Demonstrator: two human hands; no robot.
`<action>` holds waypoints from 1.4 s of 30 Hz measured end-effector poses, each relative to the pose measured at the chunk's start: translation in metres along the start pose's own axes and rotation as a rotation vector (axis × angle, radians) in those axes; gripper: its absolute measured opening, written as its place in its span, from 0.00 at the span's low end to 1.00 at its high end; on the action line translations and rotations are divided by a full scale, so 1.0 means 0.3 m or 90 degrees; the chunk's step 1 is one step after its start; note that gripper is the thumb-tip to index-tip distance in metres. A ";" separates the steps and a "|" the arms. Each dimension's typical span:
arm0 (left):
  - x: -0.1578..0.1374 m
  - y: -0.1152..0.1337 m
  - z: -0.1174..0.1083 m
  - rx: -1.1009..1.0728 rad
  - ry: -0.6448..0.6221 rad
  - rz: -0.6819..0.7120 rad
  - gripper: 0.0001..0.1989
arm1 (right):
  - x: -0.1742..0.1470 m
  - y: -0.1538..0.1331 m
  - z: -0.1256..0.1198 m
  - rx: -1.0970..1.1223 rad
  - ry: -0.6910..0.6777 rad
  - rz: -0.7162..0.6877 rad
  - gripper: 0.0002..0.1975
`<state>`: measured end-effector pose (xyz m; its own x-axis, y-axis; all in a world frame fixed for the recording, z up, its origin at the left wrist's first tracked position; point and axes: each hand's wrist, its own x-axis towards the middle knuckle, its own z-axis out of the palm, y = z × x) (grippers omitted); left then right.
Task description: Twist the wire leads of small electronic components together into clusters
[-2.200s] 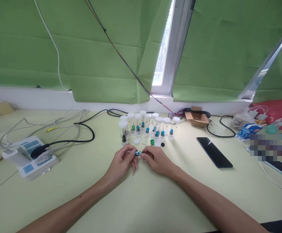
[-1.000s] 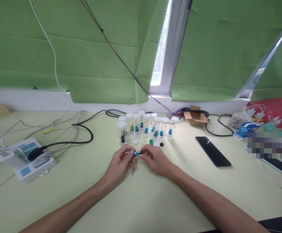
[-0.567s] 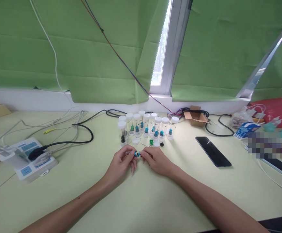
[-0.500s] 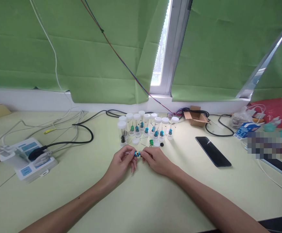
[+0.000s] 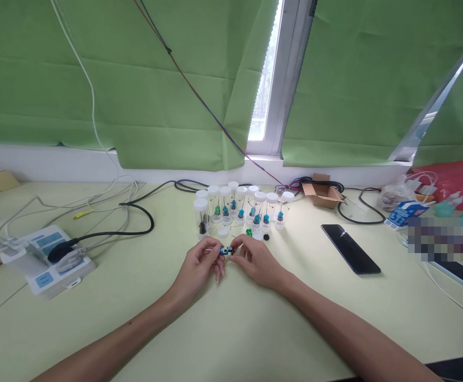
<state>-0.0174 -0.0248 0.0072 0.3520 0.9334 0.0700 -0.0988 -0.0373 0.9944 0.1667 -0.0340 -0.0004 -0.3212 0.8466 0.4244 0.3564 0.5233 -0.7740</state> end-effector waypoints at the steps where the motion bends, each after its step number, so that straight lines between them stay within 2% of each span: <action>1: 0.000 0.000 0.000 0.003 -0.002 0.002 0.12 | 0.000 -0.002 0.000 -0.002 -0.001 0.000 0.04; 12: -0.001 -0.005 -0.002 0.012 -0.014 0.011 0.12 | 0.001 -0.010 0.000 -0.064 0.002 0.002 0.05; 28: -0.004 -0.001 0.001 0.020 -0.024 0.005 0.13 | 0.006 -0.007 -0.001 -0.086 -0.040 0.020 0.19; 35: 0.001 -0.009 -0.006 0.009 -0.020 0.005 0.12 | 0.005 -0.011 0.001 -0.061 -0.003 0.023 0.07; 42: 0.003 -0.011 -0.005 -0.005 -0.013 -0.004 0.11 | -0.001 0.003 0.003 -0.031 -0.002 0.005 0.12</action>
<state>-0.0183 -0.0233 0.0039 0.3723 0.9258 0.0651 -0.1040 -0.0281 0.9942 0.1663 -0.0338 -0.0017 -0.3205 0.8505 0.4171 0.4014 0.5208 -0.7535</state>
